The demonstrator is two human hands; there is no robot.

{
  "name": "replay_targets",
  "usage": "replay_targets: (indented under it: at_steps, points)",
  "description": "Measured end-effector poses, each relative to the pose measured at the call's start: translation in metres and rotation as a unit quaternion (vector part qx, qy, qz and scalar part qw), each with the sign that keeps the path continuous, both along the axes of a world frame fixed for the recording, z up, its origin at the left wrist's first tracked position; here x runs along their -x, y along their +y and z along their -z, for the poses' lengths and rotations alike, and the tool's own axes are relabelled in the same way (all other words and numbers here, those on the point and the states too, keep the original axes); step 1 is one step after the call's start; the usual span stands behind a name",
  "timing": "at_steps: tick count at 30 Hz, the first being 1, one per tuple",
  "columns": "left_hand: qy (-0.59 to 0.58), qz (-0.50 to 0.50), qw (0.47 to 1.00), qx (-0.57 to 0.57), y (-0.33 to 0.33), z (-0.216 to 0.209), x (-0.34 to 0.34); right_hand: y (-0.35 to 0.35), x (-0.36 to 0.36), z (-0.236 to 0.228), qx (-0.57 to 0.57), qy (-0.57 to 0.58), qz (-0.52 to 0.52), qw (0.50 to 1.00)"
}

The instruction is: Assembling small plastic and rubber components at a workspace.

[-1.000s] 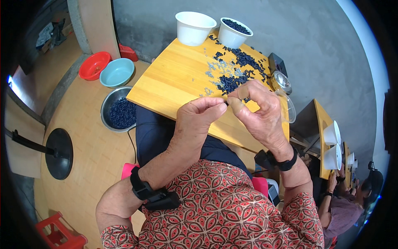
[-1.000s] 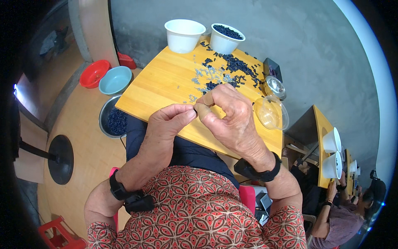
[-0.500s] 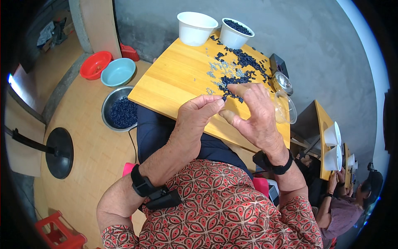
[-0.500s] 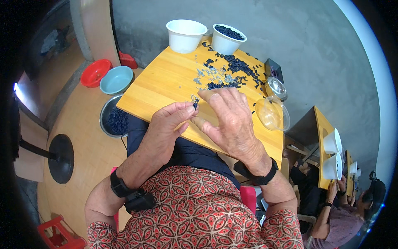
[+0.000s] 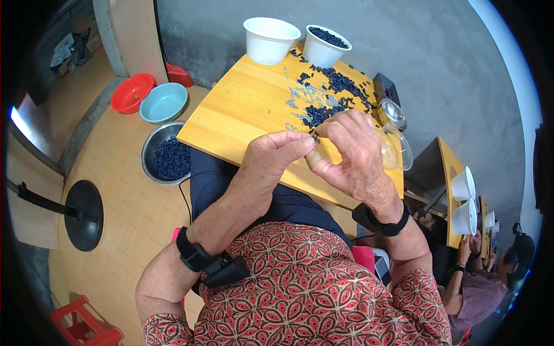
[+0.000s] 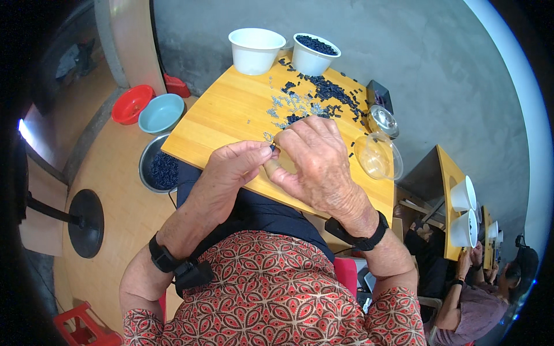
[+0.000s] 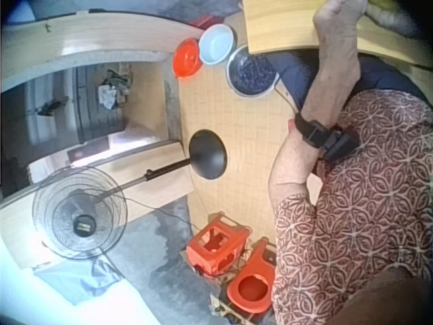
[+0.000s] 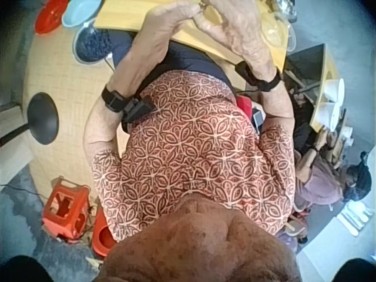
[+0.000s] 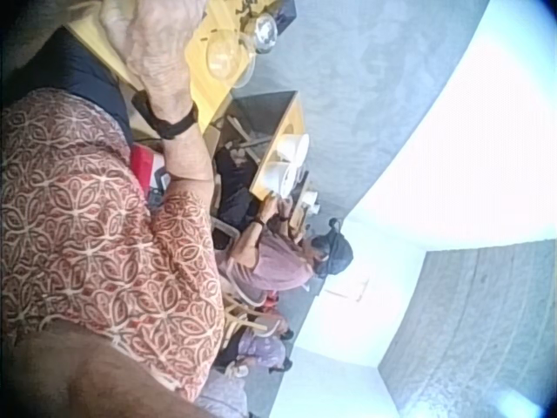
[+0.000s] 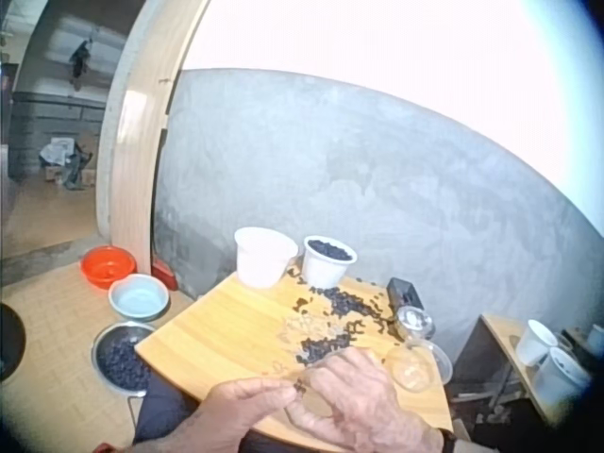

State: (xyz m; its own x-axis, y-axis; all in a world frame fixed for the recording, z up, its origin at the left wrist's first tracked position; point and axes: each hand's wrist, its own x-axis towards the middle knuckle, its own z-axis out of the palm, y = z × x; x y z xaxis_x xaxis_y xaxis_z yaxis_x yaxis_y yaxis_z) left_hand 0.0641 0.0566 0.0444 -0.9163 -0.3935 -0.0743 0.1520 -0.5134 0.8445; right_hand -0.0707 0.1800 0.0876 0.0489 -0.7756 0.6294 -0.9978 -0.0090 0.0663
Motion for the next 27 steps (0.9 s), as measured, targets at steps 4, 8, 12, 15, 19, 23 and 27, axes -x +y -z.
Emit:
replay_targets:
  at_steps: [4,8,12,15,19,23,27]
  points:
    - [0.018,-0.010,1.000,0.008,-0.002,0.007,0.004,0.000,-0.001,-0.004,-0.016,0.015,-0.002,1.000]
    - [0.018,-0.005,1.000,-0.017,-0.003,0.007,0.003,0.002,0.006,-0.011,-0.034,-0.007,-0.030,0.999]
    - [0.016,-0.010,1.000,-0.018,-0.001,0.001,0.002,0.004,0.012,-0.016,-0.058,-0.170,-0.071,0.981]
    - [0.025,-0.034,0.999,0.013,0.005,0.002,0.003,0.000,0.012,-0.015,-0.043,-0.234,-0.079,0.968]
    - [0.010,-0.071,0.995,0.076,0.008,0.002,0.007,-0.001,0.003,-0.010,-0.016,-0.199,-0.047,0.979]
    - [-0.012,-0.158,0.950,0.269,0.007,0.005,0.016,-0.006,-0.008,0.003,0.046,-0.261,0.016,0.964]
    - [0.002,-0.202,0.937,0.284,0.009,0.004,0.021,-0.009,-0.008,0.014,0.095,-0.351,0.046,0.930]
